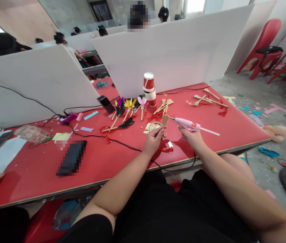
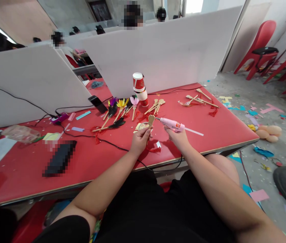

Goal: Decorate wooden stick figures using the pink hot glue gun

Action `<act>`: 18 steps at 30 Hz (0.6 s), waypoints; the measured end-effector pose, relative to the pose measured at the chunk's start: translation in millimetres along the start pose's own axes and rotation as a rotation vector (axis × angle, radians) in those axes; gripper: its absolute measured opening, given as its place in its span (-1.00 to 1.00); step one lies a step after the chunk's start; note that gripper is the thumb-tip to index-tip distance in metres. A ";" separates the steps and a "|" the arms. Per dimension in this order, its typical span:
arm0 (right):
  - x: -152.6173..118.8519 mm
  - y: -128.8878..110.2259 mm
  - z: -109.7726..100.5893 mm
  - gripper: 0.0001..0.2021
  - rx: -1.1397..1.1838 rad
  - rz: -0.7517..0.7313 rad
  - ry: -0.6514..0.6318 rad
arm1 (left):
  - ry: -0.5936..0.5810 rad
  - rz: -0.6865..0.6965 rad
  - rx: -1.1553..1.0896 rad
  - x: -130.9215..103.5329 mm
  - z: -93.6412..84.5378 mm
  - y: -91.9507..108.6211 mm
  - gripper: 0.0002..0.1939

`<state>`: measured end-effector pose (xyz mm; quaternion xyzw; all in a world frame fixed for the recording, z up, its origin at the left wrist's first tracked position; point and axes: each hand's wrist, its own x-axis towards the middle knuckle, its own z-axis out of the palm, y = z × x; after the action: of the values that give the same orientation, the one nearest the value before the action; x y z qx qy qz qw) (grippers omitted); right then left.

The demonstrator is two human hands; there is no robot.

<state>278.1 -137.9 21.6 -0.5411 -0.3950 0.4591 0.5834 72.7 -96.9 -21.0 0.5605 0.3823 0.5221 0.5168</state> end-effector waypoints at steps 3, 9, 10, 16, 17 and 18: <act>0.2 0.1 -0.8 -0.60 -0.023 -0.007 -0.005 | -0.011 0.005 0.008 -0.8 -0.2 2.0 -0.33; 3.3 6.2 -2.1 -0.56 -0.011 -0.015 -0.010 | -0.011 0.011 0.004 -0.8 0.3 1.8 -0.31; 3.7 7.2 -2.3 -0.56 -0.012 -0.016 -0.009 | -0.009 0.008 0.002 -0.7 0.4 1.9 -0.31; 3.6 7.7 -3.3 -0.59 -0.031 -0.019 -0.016 | -0.012 0.005 0.000 -0.8 0.4 2.5 -0.30; 3.4 7.2 -3.3 -0.59 -0.037 -0.018 -0.017 | -0.009 0.008 0.000 -0.8 0.4 2.1 -0.30; 3.2 6.8 -3.3 -0.59 -0.042 -0.018 -0.016 | -0.006 0.010 0.000 -0.8 0.4 1.7 -0.29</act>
<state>281.4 -135.8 14.4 -0.5458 -0.4141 0.4499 0.5729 72.8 -98.1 -19.5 0.5639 0.3782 0.5230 0.5152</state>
